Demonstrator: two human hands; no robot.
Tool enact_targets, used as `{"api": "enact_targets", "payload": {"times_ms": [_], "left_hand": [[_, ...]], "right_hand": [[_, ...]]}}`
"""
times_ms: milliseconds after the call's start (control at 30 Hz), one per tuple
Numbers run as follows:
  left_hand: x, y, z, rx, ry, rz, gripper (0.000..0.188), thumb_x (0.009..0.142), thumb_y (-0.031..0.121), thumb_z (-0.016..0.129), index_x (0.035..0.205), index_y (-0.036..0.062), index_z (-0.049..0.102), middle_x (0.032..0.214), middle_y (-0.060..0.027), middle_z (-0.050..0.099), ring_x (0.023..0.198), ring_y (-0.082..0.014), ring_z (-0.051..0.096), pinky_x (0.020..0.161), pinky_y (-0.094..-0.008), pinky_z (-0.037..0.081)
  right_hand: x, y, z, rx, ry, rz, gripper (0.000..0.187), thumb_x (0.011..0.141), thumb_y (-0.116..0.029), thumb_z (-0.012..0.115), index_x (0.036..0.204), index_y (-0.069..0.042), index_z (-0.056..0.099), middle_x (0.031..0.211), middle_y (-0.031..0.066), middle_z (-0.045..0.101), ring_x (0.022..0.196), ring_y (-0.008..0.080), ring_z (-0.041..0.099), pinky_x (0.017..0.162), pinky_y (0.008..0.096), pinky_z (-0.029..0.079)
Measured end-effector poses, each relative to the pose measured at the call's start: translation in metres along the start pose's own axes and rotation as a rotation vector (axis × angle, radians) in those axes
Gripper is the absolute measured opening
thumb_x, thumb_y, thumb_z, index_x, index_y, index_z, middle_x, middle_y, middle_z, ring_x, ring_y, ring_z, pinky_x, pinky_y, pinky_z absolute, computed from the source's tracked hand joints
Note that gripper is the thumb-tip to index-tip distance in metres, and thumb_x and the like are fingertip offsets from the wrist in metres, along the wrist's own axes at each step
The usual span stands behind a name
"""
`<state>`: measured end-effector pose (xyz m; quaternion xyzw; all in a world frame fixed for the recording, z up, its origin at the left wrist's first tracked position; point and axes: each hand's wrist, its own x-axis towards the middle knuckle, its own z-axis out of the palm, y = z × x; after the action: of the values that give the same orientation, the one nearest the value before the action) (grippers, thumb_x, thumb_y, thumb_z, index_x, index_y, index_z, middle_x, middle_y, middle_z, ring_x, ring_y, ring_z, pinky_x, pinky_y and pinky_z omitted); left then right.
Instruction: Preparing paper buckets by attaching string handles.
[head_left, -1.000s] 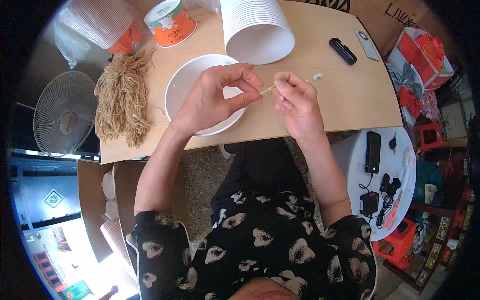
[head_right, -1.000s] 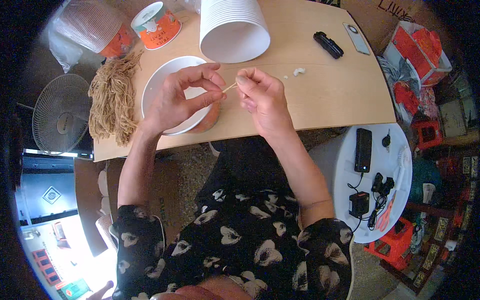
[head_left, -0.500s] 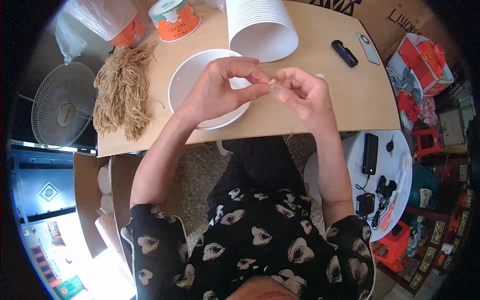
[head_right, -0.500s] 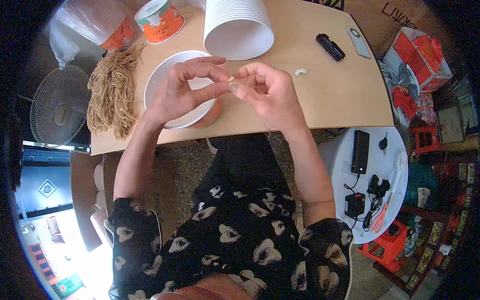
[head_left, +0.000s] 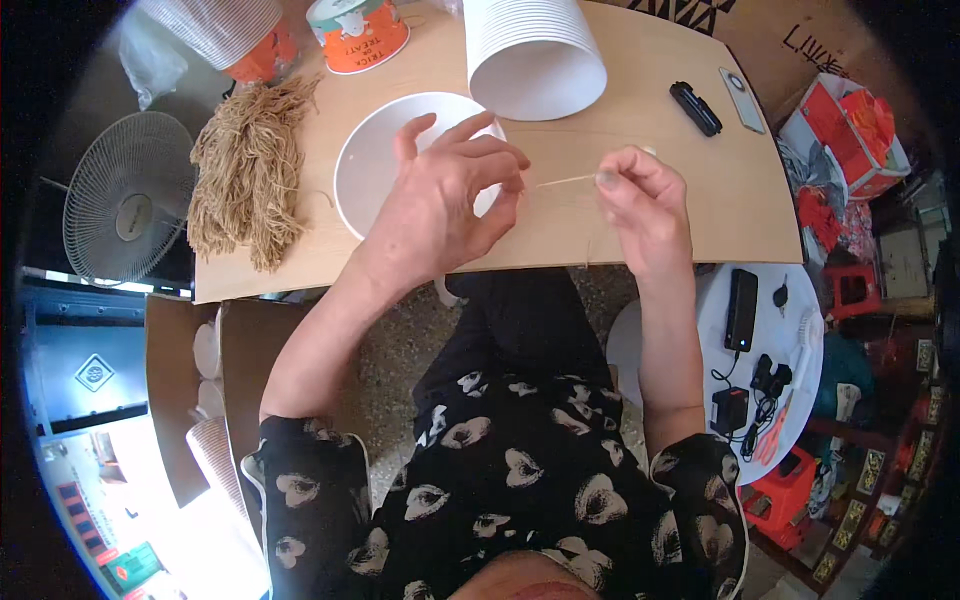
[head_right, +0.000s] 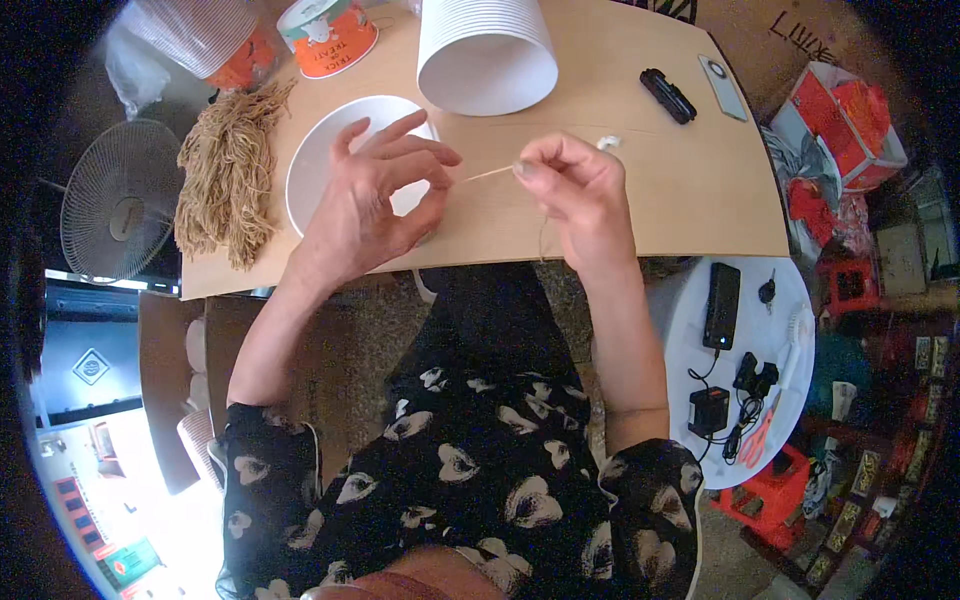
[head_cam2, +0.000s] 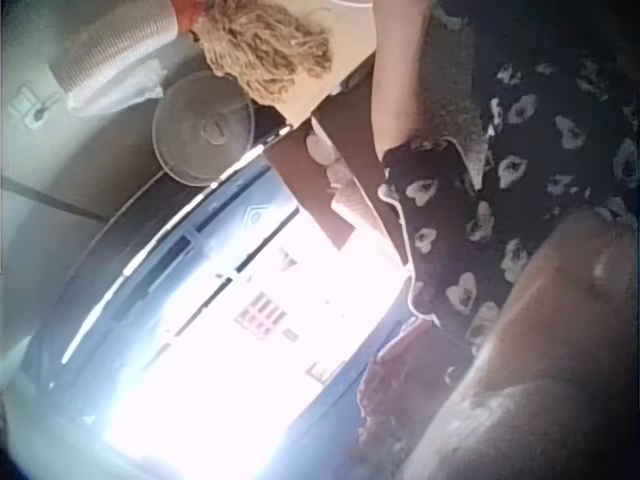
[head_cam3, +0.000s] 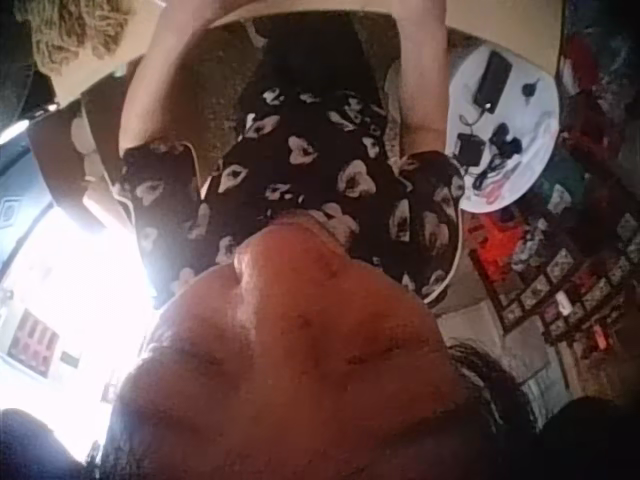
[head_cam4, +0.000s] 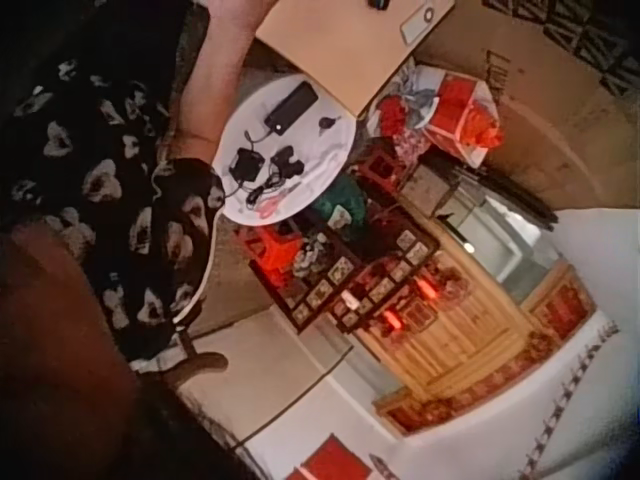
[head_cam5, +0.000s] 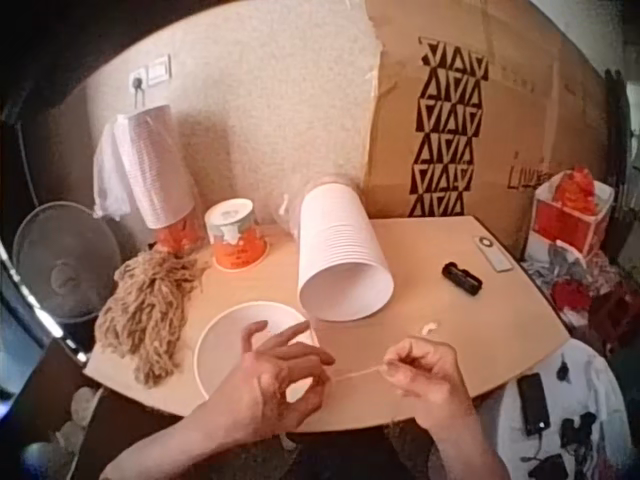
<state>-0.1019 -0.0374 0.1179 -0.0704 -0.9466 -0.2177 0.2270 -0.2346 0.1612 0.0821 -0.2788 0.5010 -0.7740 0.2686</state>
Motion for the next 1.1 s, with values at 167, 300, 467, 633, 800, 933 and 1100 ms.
{"api": "enact_targets", "payload": {"times_ms": [167,300,467,633,800,933,1100], "left_hand": [[-0.005,-0.006,0.005,-0.065,0.029,0.045,0.019,0.079,0.002,0.069,0.098,0.0054,0.066,0.109,-0.0115,0.071,0.106,-0.0319,0.067,0.095,-0.0428,0.052],[-0.008,-0.004,-0.003,0.011,-0.098,0.091,0.021,0.082,0.003,0.068,0.103,0.0062,0.065,0.115,-0.0073,0.07,0.106,-0.0309,0.067,0.098,-0.0432,0.05],[-0.031,-0.012,-0.018,0.081,-0.094,0.161,0.026,0.084,0.015,0.074,0.109,0.0079,0.068,0.136,-0.008,0.063,0.113,-0.032,0.065,0.105,-0.0452,0.046],[-0.049,-0.027,-0.035,0.318,0.247,-0.129,0.048,0.083,0.032,0.079,0.124,0.0105,0.066,0.145,-0.0142,0.055,0.132,-0.0328,0.053,0.107,-0.0526,0.04],[-0.054,-0.067,-0.049,0.267,0.235,-0.484,0.042,0.083,0.006,0.069,0.125,0.0047,0.061,0.098,-0.0209,0.072,0.089,-0.0401,0.07,0.079,-0.0474,0.056],[-0.024,-0.102,-0.054,0.252,0.142,-0.4,0.026,0.083,0.0,0.065,0.107,0.0077,0.071,0.09,-0.0208,0.072,0.09,-0.0378,0.07,0.078,-0.0475,0.055],[0.024,-0.152,-0.058,0.166,-0.061,-0.15,0.027,0.084,-0.004,0.066,0.111,0.0036,0.069,0.102,-0.0146,0.073,0.098,-0.0323,0.071,0.084,-0.0393,0.055]], "right_hand": [[-0.019,0.0,0.002,0.041,-0.145,-0.041,0.009,0.087,-0.006,0.07,0.085,0.0,0.063,0.075,-0.0025,0.055,0.064,0.0032,0.044,0.057,0.0201,0.031],[-0.032,0.003,-0.001,0.038,-0.128,0.005,0.01,0.086,-0.004,0.069,0.084,0.001,0.061,0.078,-0.0006,0.056,0.066,0.0056,0.047,0.059,0.021,0.034],[-0.047,-0.011,-0.004,-0.19,-0.151,-0.087,0.011,0.087,-0.003,0.069,0.079,0.0,0.063,0.075,-0.0006,0.058,0.068,0.0048,0.048,0.061,0.0201,0.036],[-0.063,-0.015,0.001,-0.321,-0.168,-0.007,0.011,0.09,-0.007,0.073,0.087,0.002,0.067,0.078,-0.0021,0.061,0.066,0.0032,0.048,0.059,0.0192,0.036],[-0.085,-0.03,0.003,-0.597,-0.323,0.023,0.011,0.092,-0.009,0.071,0.088,0.001,0.069,0.071,-0.0029,0.06,0.061,0.0031,0.047,0.054,0.021,0.036],[-0.103,-0.046,-0.014,-0.728,-0.375,0.065,0.006,0.09,-0.004,0.069,0.089,0.001,0.069,0.069,0.0021,0.059,0.059,0.0068,0.05,0.054,0.0243,0.038],[-0.123,-0.065,-0.017,-0.711,-0.427,0.04,0.004,0.089,-0.003,0.069,0.09,0.002,0.069,0.073,0.0088,0.064,0.062,0.0162,0.059,0.056,0.0295,0.044]]}}
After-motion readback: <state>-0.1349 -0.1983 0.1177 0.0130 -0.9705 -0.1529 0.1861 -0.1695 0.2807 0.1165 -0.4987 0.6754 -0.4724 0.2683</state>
